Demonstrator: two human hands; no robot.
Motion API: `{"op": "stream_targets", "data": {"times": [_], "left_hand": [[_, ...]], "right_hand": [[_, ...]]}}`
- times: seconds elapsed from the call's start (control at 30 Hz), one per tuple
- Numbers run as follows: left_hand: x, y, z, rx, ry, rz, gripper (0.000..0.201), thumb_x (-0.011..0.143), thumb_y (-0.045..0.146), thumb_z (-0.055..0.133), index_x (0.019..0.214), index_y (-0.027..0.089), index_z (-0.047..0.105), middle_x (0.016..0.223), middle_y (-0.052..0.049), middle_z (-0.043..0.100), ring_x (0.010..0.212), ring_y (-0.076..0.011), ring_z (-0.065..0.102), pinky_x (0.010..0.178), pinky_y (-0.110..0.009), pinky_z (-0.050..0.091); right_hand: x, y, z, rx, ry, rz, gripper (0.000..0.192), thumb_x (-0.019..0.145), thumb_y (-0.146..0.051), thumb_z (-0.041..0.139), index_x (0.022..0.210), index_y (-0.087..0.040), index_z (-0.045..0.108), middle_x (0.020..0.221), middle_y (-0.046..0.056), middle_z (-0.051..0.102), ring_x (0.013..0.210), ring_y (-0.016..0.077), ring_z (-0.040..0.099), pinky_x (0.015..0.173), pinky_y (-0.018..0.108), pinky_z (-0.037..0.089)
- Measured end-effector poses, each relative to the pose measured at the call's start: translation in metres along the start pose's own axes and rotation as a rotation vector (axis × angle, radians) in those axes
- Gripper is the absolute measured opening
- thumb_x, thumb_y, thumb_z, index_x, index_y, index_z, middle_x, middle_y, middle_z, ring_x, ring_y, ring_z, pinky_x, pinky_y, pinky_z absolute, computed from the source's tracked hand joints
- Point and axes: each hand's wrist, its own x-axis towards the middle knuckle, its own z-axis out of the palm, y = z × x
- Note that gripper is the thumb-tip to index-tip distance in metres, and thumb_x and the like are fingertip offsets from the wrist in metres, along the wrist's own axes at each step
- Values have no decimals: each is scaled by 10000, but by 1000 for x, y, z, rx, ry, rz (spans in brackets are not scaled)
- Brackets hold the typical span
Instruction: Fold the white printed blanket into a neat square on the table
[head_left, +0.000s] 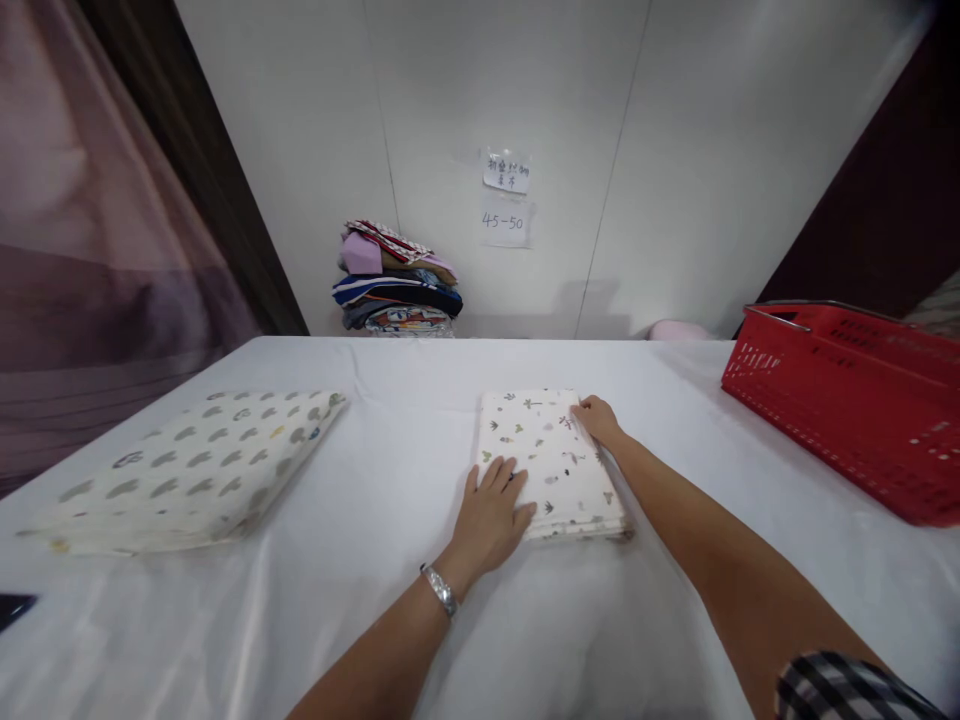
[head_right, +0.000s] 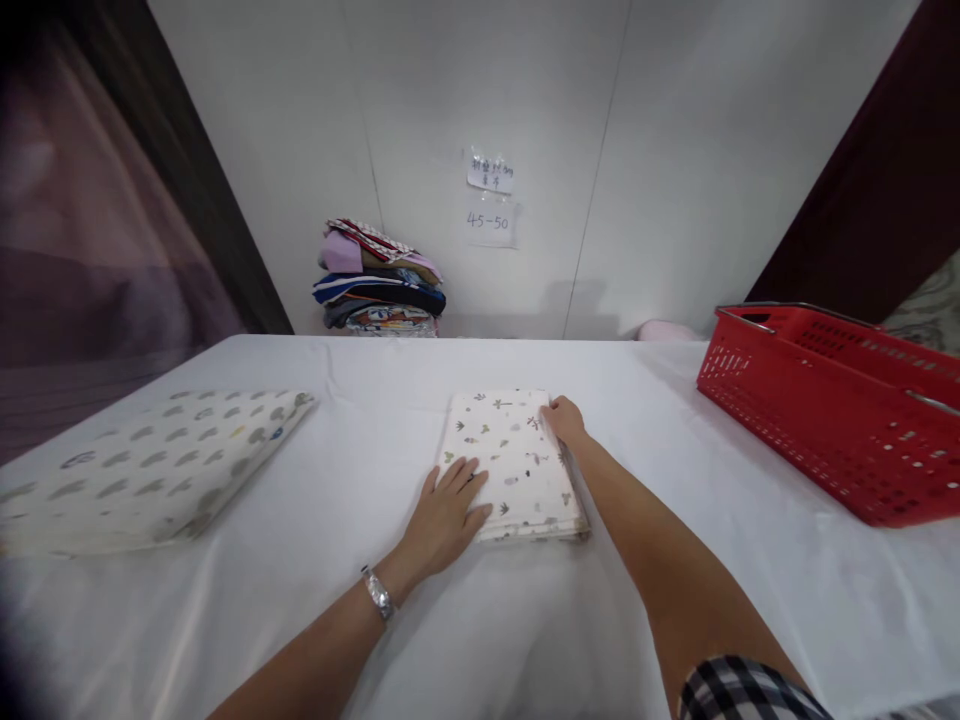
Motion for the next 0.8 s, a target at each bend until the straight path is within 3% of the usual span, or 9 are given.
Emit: {"op": "stream_targets", "data": {"times": [0.3,0.57,0.7,0.8], "left_hand": [[1,-1,3,0,18,4,459,938,438,308,1335,248,435,1457,-46,372,1370,-255,254,1110,-524,200],[1,1,0,-12,0,-4,458,936,424,323,1332,227,438,1463,-61,362,1372,-254,254,1112,-528,192],[1,0,2,-21,15,0,455,937,422,315,1331,230,442,1461,-61,365,1372,-256,249,1110,-532,186],[1,0,3,-21,11,-4,460,936,428,313,1333,230,437,1464,-50,360,1372,-251,246,1111,-530,183]], "right_hand": [[-41,11,-9,57,-29,-38,169,762,-344,538,684,-196,557,714,7,625,712,159,547,612,225,344],[-58,20,-13,106,-18,-33,191,773,-329,487,639,-196,516,674,-5,593,695,157,543,627,231,361],[-59,21,-12,116,-19,-11,152,755,-332,526,771,-189,575,768,16,637,748,174,574,667,248,392],[-61,23,-10,129,-21,-4,283,749,-325,556,998,-192,581,941,45,666,852,188,601,732,266,423]]}}
